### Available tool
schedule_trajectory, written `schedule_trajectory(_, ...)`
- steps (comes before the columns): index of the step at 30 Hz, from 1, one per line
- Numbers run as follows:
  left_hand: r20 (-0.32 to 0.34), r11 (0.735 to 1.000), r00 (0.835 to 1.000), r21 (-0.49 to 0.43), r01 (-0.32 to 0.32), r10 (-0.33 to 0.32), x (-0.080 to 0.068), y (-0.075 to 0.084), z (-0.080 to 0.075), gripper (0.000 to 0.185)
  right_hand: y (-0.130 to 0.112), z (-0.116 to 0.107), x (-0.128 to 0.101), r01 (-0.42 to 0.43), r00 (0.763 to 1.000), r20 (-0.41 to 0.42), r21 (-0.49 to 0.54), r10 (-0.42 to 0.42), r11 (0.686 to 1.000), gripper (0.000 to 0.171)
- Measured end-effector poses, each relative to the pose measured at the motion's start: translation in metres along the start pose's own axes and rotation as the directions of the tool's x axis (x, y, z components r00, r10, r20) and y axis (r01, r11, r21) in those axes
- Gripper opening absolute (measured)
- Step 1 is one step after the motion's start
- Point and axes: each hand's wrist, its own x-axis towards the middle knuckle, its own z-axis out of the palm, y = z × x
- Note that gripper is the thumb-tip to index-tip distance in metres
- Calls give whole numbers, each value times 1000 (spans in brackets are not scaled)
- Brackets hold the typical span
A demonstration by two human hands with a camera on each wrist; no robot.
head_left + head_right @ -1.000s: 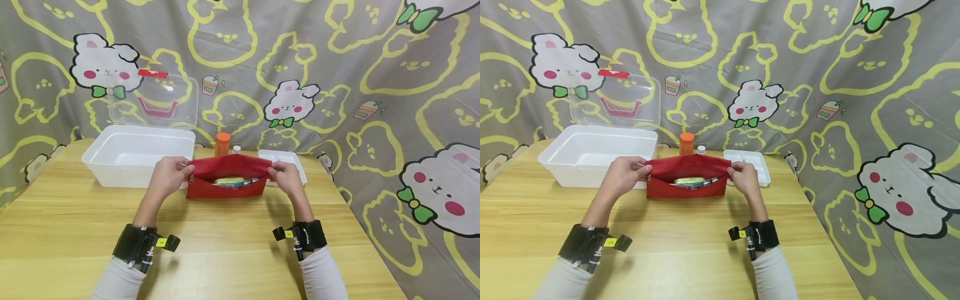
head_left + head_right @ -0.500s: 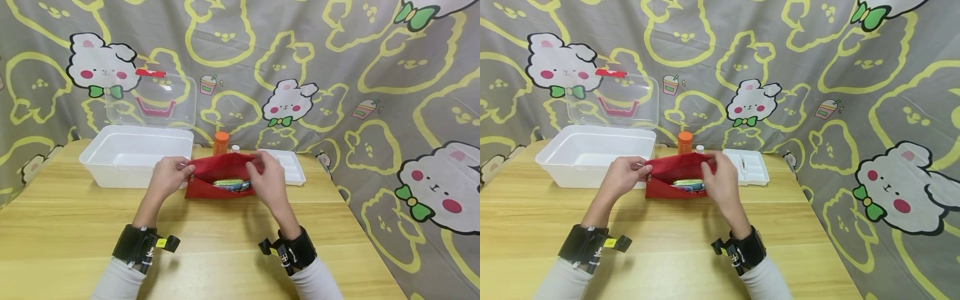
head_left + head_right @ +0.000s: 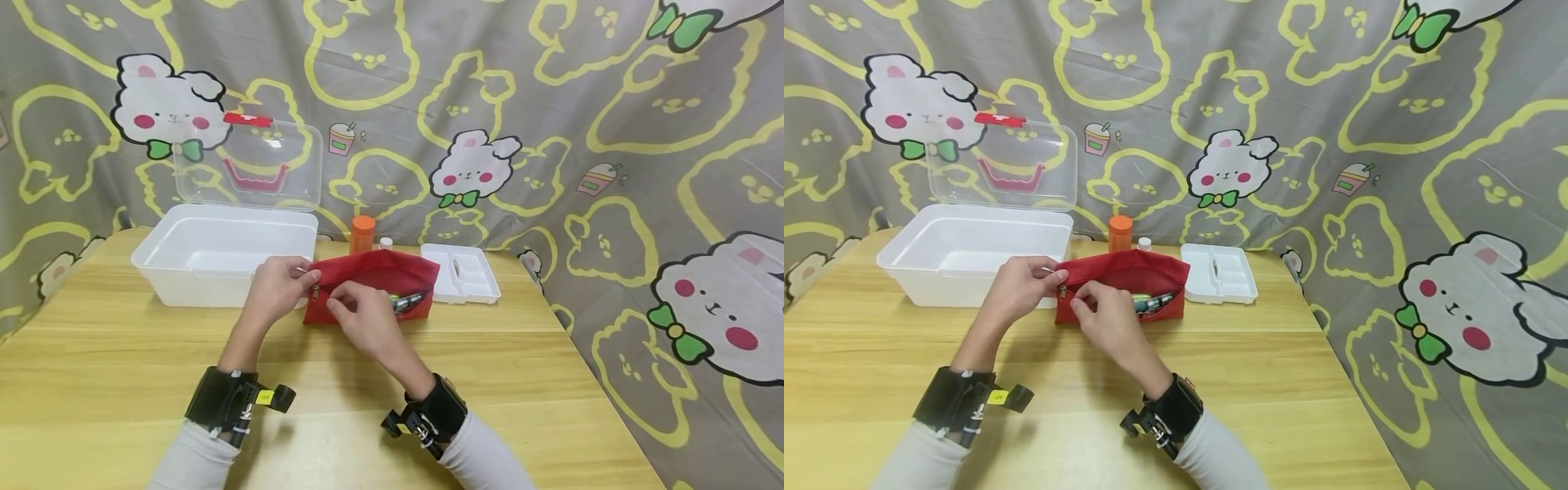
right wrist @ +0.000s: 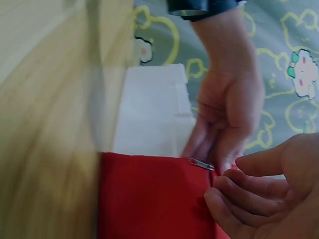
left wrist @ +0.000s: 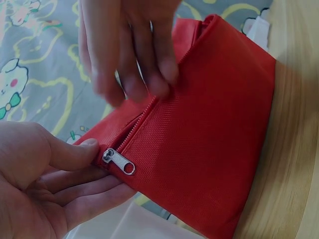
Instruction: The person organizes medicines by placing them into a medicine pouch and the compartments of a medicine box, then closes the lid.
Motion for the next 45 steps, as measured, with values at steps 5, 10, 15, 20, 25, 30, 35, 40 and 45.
schedule_trajectory(5,-4,1000,1000,7,-19,19,1,0,1,26,3,11,7,-12,1000,0,-41,12,999,9)
schedule_trajectory(10,-3,999,1000,23,-26,26,0,1,0,26,2,20,15,-26,1000,2,-72,26,997,11)
schedule_trajectory(15,9,999,1000,29,-31,30,0,2,0,24,-3,31,19,-19,999,-31,-178,14,984,20)
schedule_trajectory(20,10,999,999,30,-35,35,-1,3,0,22,-4,40,21,-23,997,-81,-269,1,963,23)
schedule_trajectory(25,25,1000,1000,11,-18,18,-1,3,0,23,-1,44,21,-10,988,-150,-292,-35,956,17)
schedule_trajectory(30,38,999,999,25,-20,19,0,2,-2,22,2,44,21,17,985,-161,-244,-58,970,11)
schedule_trajectory(35,46,999,998,33,-38,36,0,2,-2,22,3,41,20,17,989,-142,-171,-42,985,5)
schedule_trajectory(40,27,999,999,23,-35,35,-1,0,-2,21,3,39,20,36,987,-151,-153,-59,988,5)
schedule_trajectory(45,-15,999,999,12,-33,33,-1,-1,0,18,3,34,22,52,982,-176,-130,-75,990,8)
